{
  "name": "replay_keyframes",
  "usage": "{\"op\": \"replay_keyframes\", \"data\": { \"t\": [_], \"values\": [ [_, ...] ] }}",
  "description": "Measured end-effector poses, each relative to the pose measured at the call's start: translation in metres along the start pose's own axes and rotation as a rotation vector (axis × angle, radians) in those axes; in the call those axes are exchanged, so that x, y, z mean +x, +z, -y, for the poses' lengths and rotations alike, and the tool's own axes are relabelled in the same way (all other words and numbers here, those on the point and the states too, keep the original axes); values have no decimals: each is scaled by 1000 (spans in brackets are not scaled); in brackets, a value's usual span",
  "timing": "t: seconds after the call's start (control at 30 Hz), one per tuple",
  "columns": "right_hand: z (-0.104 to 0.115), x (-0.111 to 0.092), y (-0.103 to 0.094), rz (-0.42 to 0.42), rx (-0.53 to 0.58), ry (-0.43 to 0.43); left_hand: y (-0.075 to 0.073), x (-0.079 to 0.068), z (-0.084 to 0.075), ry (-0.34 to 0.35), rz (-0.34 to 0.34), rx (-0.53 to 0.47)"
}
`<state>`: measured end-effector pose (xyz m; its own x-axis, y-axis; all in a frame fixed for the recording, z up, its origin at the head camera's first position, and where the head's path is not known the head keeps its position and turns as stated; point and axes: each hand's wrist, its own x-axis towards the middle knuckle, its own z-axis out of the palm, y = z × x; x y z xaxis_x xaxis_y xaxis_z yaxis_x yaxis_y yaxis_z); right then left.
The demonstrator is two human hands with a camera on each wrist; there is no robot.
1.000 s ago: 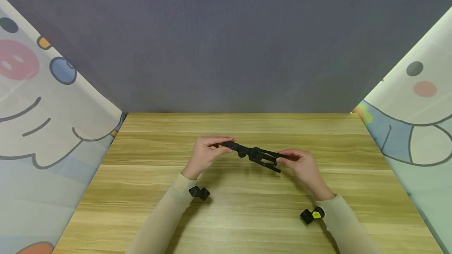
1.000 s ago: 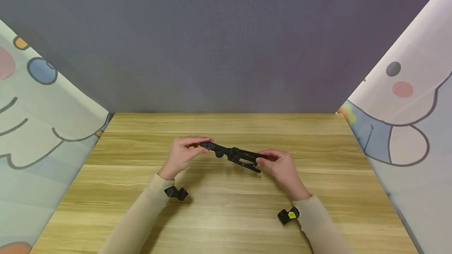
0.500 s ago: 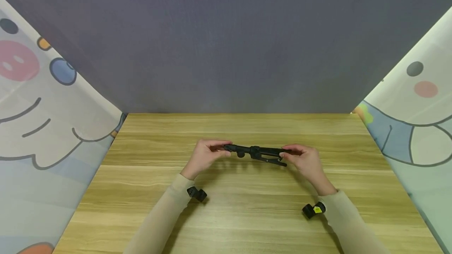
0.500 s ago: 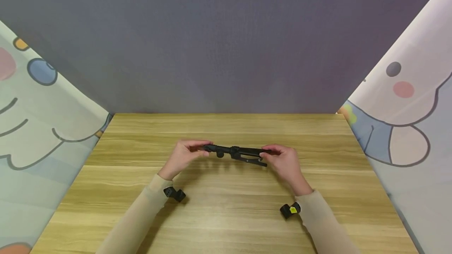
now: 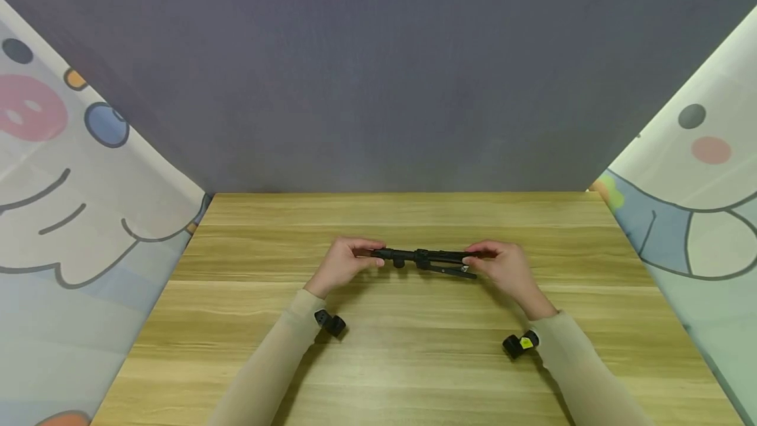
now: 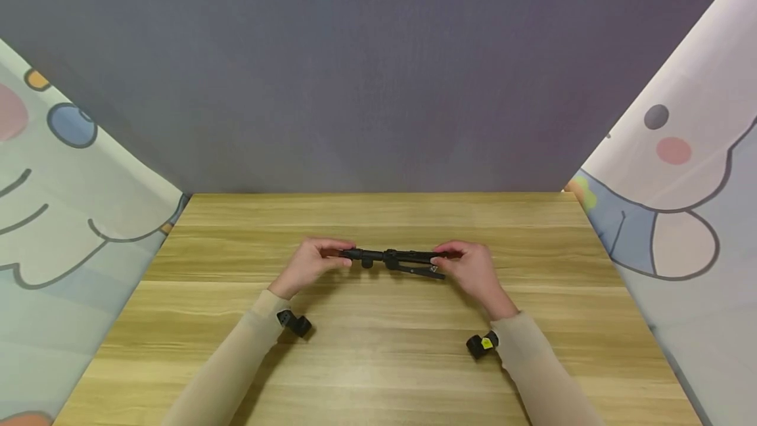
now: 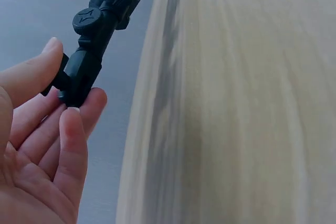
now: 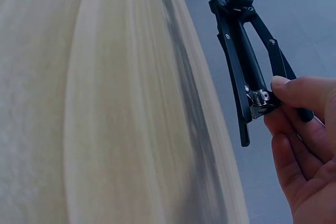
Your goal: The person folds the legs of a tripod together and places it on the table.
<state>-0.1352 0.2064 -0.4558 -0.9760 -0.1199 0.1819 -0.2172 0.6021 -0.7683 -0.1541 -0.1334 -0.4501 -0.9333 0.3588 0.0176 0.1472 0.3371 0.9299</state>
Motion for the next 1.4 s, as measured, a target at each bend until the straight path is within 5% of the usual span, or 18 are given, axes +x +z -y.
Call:
{"op": "replay_keyframes", "data": {
  "t": [0.4, 0.73, 0.93, 1.4],
  "values": [
    [-9, 2, 8, 82, 18, -31, 2, -1, 9, -72, 35, 104],
    [-12, -3, 6, 144, 257, 5, 7, -4, 14, -145, 34, 157],
    [6, -7, -3, 179, 395, 29, 9, -3, 15, -136, 37, 173],
    [-19, -3, -3, 133, 499, 129, 4, -6, 11, -80, -13, 54]
  ]
}}
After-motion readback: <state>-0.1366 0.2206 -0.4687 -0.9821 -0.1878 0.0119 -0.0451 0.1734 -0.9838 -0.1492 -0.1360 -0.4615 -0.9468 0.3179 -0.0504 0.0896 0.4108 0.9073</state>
